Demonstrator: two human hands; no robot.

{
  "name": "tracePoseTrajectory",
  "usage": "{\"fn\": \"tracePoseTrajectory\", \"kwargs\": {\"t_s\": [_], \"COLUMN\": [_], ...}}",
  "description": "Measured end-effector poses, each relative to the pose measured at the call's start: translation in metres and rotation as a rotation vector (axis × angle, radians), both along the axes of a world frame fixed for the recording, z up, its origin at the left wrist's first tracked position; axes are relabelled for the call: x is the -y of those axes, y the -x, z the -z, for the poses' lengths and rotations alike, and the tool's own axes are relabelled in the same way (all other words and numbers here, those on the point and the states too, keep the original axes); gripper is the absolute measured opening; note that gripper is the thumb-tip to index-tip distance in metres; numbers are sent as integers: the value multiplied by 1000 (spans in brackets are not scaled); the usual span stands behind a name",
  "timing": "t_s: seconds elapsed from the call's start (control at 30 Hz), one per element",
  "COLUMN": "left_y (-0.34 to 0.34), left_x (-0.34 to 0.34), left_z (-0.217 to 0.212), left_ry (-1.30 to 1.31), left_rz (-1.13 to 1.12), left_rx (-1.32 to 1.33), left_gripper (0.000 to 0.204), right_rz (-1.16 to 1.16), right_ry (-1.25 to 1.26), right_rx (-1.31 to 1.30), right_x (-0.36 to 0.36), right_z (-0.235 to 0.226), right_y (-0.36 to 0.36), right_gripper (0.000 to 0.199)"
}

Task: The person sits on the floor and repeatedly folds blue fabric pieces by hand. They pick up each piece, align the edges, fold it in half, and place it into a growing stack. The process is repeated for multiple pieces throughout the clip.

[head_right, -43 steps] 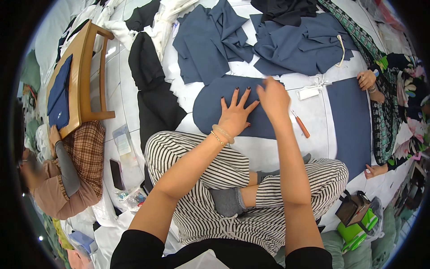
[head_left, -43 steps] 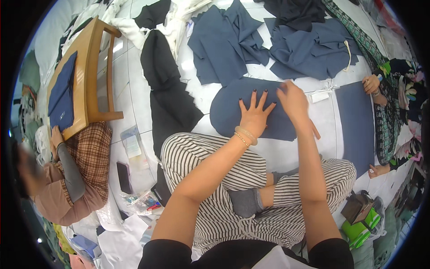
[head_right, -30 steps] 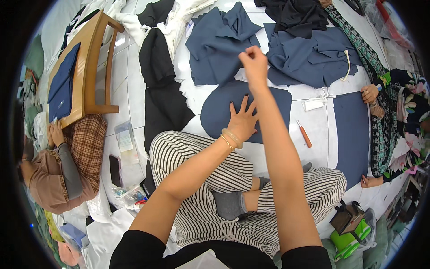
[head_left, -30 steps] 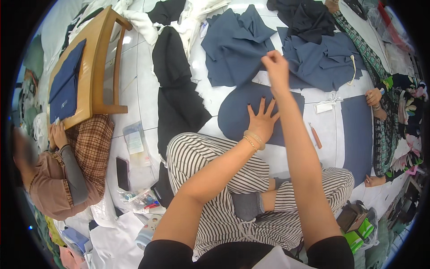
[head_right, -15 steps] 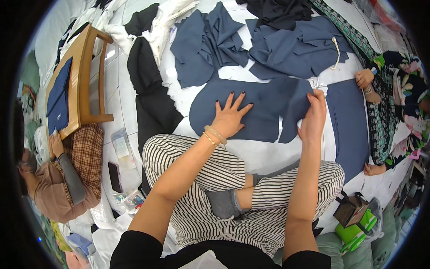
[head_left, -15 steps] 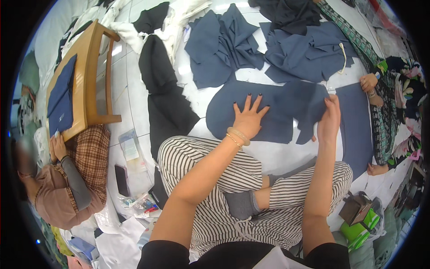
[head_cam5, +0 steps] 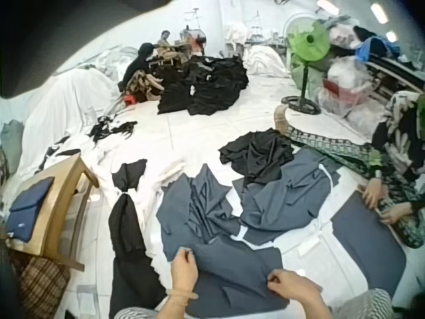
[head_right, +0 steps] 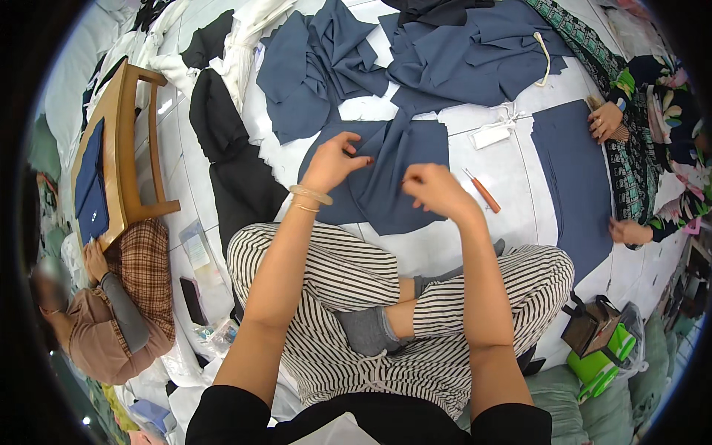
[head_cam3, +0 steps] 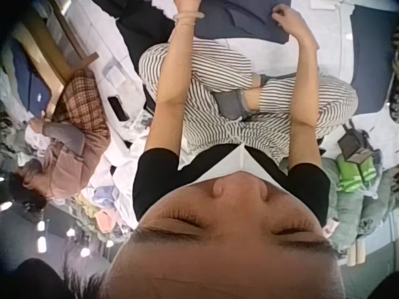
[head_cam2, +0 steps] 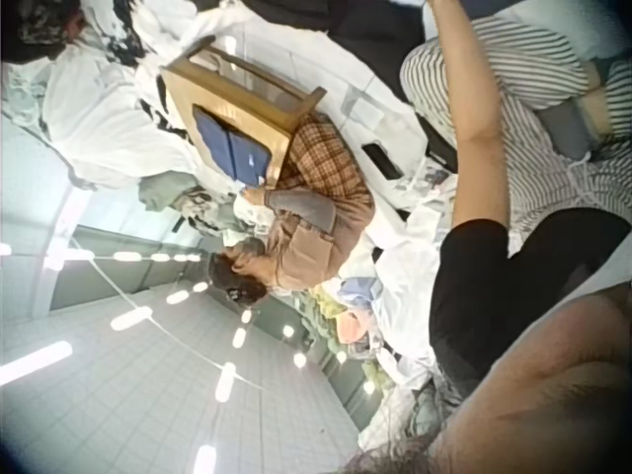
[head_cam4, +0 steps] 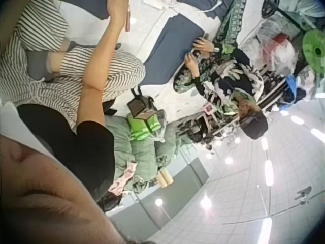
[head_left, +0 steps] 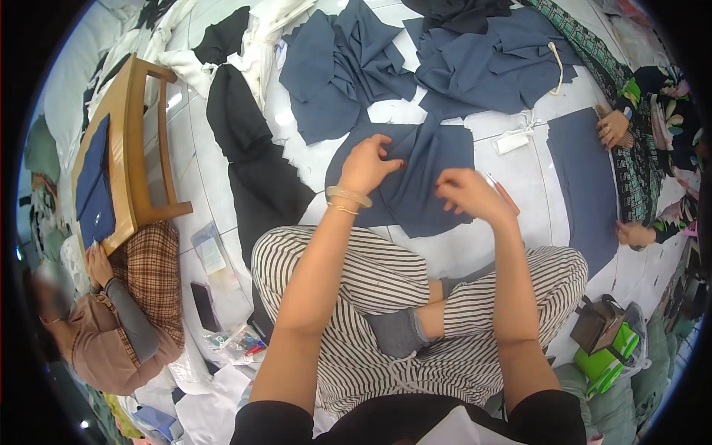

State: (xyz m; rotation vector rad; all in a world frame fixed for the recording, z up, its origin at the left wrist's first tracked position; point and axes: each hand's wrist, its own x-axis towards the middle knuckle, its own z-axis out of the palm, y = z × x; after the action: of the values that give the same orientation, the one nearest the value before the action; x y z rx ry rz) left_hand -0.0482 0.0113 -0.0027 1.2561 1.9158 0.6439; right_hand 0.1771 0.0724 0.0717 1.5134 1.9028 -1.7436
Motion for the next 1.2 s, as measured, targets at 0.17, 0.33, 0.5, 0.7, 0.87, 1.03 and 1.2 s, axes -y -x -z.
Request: {"fn": "tracePoseTrajectory", "kwargs": {"t_s": [0.17,0.33,0.5,0.7,0.87,1.03,1.2], "left_y": [-14,16,29,28,-6,-14,-40], "left_x": [-7,-16,-13,-11,-19,-15,-5], "left_z": [1,5,8,16,-9,-2,-7], "left_ry": [-169,-374,-30,-58,-208,-395,-252], "left_rz": [-50,-514,-565,-253,-248,-19,-269], "left_rx": [-177,-140,144,245,799,115,-130], "left_gripper": [28,21,29,20,17,29,37], "right_rz": [46,3,16,-38,-66,-6,17], "right_ry": [-296,-277,-223,-285,-330,-336,-372], "right_rx": [128,138,171,149,124,126,125], "right_x": [-14,-16,-15,-15,-15,-14,-14], "right_z": [41,51,40,45,46,41,43], "right_y": [-31,-32,-28,-29,-32,-25,-24], "right_gripper": [22,26,29,28,27,25,23]}}
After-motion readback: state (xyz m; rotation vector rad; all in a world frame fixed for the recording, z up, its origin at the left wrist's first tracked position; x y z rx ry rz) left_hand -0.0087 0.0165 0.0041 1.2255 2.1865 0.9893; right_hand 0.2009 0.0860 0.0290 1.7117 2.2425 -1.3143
